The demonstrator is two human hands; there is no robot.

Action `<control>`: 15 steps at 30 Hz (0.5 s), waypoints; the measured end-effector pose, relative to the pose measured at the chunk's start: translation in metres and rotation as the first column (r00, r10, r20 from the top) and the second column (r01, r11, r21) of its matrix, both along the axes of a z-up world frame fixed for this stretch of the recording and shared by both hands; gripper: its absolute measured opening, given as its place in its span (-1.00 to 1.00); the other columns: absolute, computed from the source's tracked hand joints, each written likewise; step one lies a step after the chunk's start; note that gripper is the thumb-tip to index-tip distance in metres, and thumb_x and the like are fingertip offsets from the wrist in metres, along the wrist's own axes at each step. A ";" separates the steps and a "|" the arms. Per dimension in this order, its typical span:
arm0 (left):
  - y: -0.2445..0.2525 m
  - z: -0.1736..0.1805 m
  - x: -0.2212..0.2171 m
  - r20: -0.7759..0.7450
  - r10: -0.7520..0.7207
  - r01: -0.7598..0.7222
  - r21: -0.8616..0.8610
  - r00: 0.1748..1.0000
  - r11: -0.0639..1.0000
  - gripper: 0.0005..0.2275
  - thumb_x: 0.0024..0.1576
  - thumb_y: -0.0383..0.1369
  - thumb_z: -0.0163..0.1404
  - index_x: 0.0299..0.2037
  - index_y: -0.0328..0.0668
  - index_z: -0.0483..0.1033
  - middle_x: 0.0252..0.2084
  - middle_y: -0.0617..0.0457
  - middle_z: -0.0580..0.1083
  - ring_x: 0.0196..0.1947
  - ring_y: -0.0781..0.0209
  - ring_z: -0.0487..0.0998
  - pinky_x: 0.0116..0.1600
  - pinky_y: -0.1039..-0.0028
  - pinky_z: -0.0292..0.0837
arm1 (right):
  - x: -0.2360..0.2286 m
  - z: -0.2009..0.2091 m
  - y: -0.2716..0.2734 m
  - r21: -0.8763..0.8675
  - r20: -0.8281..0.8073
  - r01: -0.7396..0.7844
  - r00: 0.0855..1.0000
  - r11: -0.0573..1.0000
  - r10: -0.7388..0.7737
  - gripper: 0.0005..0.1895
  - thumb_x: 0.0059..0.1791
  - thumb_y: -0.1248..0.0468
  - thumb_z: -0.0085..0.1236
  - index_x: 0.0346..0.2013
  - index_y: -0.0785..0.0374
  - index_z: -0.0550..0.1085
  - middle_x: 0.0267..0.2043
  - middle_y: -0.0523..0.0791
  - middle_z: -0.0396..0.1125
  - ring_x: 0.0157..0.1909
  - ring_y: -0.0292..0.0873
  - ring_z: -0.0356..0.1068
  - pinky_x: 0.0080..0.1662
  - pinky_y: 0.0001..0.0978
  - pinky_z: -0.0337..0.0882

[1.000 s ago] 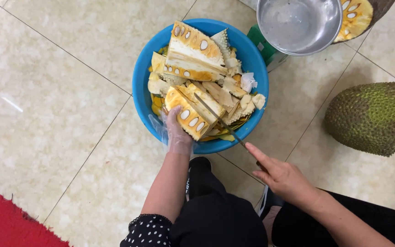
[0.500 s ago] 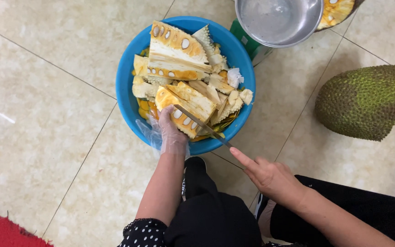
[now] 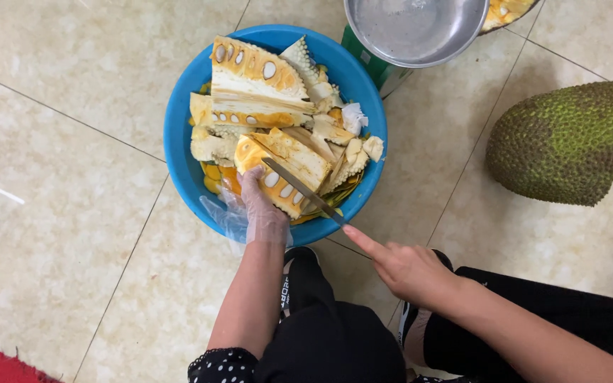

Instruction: Cutting and peeling a jackfruit using a large knife

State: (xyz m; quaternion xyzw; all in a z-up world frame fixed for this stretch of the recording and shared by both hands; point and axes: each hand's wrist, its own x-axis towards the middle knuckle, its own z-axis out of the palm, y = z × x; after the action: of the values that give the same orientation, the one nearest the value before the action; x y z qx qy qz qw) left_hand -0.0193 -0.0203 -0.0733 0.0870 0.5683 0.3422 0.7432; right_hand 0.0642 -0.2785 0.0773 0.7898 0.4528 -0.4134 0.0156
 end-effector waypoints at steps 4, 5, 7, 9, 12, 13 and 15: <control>-0.004 0.004 0.008 -0.007 -0.006 0.006 0.008 1.000 1.000 -0.35 -0.10 -0.26 0.15 0.30 0.48 0.38 -0.04 -0.11 0.52 -0.26 -0.24 0.63 -0.34 0.00 0.69 | -0.001 -0.006 0.028 0.113 -0.036 0.039 0.999 0.993 -0.035 -0.23 0.13 0.17 -0.27 0.58 -0.51 -0.16 -0.23 0.04 0.48 -0.18 0.39 0.52 -0.06 0.20 0.50; -0.004 0.011 0.009 -0.005 -0.016 0.016 0.022 1.000 1.000 -0.38 -0.10 -0.25 0.14 0.27 0.44 0.40 -0.05 -0.12 0.51 -0.26 -0.23 0.62 -0.34 0.00 0.69 | 0.001 -0.004 0.027 0.081 -0.082 0.064 0.995 0.995 -0.057 -0.22 0.12 0.14 -0.24 0.57 -0.57 -0.17 -0.18 0.05 0.49 -0.12 0.39 0.50 -0.02 0.20 0.49; -0.002 0.015 0.010 -0.002 -0.032 0.032 0.036 0.999 0.999 -0.41 -0.10 -0.23 0.13 0.24 0.40 0.42 -0.06 -0.14 0.50 -0.26 -0.23 0.62 -0.34 0.01 0.68 | 0.002 -0.001 0.017 0.050 -0.126 0.093 0.988 0.994 -0.086 -0.21 0.10 0.11 -0.21 0.55 -0.63 -0.19 -0.13 0.05 0.49 -0.06 0.39 0.48 0.02 0.19 0.47; -0.002 0.010 0.005 -0.013 -0.037 0.037 0.057 0.999 0.998 -0.42 -0.08 -0.25 0.12 0.25 0.41 0.41 -0.05 -0.15 0.51 -0.28 -0.23 0.62 -0.35 0.05 0.70 | 0.000 -0.001 -0.005 -0.076 -0.123 0.084 0.988 0.994 -0.093 -0.20 0.10 0.07 -0.23 0.54 -0.69 -0.21 -0.05 0.03 0.49 0.02 0.34 0.48 0.11 0.16 0.46; 0.003 -0.010 0.005 -0.038 -0.052 0.054 0.058 0.998 0.997 -0.39 -0.10 -0.25 0.15 0.25 0.46 0.41 -0.08 -0.10 0.53 -0.29 -0.18 0.63 -0.35 0.11 0.70 | 0.003 -0.014 0.032 0.074 -0.086 0.077 0.994 0.994 -0.071 -0.23 0.11 0.19 -0.30 0.56 -0.56 -0.14 -0.20 0.12 0.46 -0.12 0.40 0.49 -0.03 0.20 0.49; 0.001 -0.002 0.007 -0.035 -0.055 0.057 0.058 0.998 0.997 -0.39 -0.10 -0.25 0.15 0.25 0.46 0.41 -0.08 -0.10 0.53 -0.29 -0.18 0.63 -0.35 0.11 0.70 | 0.004 -0.015 0.036 0.075 -0.083 0.080 0.994 0.994 -0.074 -0.23 0.11 0.19 -0.30 0.56 -0.56 -0.14 -0.20 0.12 0.46 -0.12 0.40 0.49 -0.03 0.20 0.49; -0.002 0.014 0.011 -0.018 -0.036 0.035 -0.058 0.999 0.998 -0.52 -0.16 -0.20 0.16 0.06 0.19 0.53 -0.22 -0.11 0.56 -0.39 -0.19 0.62 -0.43 0.04 0.64 | 0.003 -0.017 0.047 0.115 -0.021 0.023 1.000 0.993 -0.021 -0.22 0.14 0.21 -0.33 0.59 -0.54 -0.22 -0.25 0.09 0.44 -0.20 0.38 0.51 -0.08 0.15 0.50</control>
State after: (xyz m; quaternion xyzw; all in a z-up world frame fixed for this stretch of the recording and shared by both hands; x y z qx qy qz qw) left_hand -0.0081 -0.0223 -0.0594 0.0788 0.5834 0.3116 0.7459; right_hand 0.0675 -0.2314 0.0603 0.7903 0.4673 -0.3944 -0.0390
